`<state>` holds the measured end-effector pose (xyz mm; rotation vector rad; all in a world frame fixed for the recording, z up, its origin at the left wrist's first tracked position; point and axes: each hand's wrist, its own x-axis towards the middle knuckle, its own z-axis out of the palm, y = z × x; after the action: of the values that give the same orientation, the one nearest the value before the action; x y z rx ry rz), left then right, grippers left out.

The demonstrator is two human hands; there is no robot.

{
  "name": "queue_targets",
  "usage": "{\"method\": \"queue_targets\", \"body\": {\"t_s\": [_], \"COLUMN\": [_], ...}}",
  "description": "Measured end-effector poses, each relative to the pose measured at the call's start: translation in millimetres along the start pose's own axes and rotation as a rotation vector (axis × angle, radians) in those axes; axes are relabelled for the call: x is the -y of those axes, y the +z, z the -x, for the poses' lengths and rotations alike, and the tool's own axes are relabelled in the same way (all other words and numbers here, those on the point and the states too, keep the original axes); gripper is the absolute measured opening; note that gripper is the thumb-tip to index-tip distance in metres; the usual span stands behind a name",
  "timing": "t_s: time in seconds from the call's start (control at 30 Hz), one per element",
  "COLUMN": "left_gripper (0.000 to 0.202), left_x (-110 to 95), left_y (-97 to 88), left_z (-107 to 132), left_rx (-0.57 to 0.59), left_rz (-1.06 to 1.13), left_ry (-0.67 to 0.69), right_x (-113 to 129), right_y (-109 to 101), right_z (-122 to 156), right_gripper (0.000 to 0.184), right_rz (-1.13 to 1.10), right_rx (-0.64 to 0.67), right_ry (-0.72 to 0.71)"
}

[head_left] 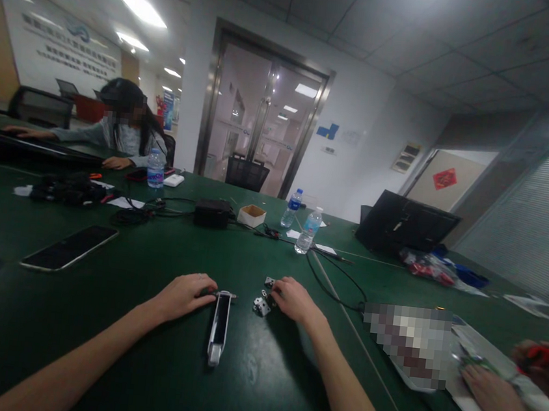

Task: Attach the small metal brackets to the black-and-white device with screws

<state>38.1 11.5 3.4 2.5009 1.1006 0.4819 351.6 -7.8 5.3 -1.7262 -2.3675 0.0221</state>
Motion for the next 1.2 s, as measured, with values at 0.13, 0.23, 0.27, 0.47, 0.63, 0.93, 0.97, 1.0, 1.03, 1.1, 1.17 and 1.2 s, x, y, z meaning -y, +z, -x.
{"method": "queue_targets", "body": {"t_s": [0.13,0.23,0.27,0.47,0.63,0.93,0.97,1.0,1.03,1.1,1.17,1.2], "left_gripper": [0.031,0.031,0.031,0.032,0.032,0.031,0.031,0.030,0.030,0.029,0.028,0.027], "left_x": [2,4,4,2,3,5,4,4,3,1,-4,-7], "left_y": [0.9,2.1,2.2,0.6,0.2,0.5,0.2,-0.1,-0.4,-0.9,-0.8,-0.3], "left_z": [0,0,0,0,0,0,0,1,1,1,3,3], "left_rx": [-0.011,-0.012,-0.009,-0.010,-0.019,-0.054,-0.069,-0.089,-0.115,-0.170,-0.212,-0.225], "left_rz": [-0.004,-0.019,-0.023,-0.030,-0.043,-0.104,-0.107,-0.109,-0.109,-0.103,-0.082,-0.064], "left_ry": [0.009,0.011,0.010,0.012,0.035,0.046,0.048,0.051,0.054,0.066,0.085,0.098], "right_x": [-16,-20,-21,-19,-17,-11,-10,-8,-6,1,12,19], "right_y": [0,2,3,12,12,5,4,3,2,0,1,3], "right_z": [1,1,0,-4,-4,-3,-3,-3,-3,-3,-2,-2], "right_gripper": [0.015,0.012,0.012,0.009,0.016,0.010,0.009,0.008,0.008,0.007,0.007,0.007], "right_rz": [-0.040,-0.078,-0.086,-0.123,-0.150,-0.187,-0.185,-0.180,-0.179,-0.220,-0.343,-0.428], "right_rx": [0.081,0.114,0.114,0.125,0.127,0.147,0.135,0.120,0.097,0.022,-0.070,-0.111], "right_ry": [0.034,0.052,0.060,0.101,0.105,0.110,0.112,0.111,0.104,0.075,0.027,0.002]}}
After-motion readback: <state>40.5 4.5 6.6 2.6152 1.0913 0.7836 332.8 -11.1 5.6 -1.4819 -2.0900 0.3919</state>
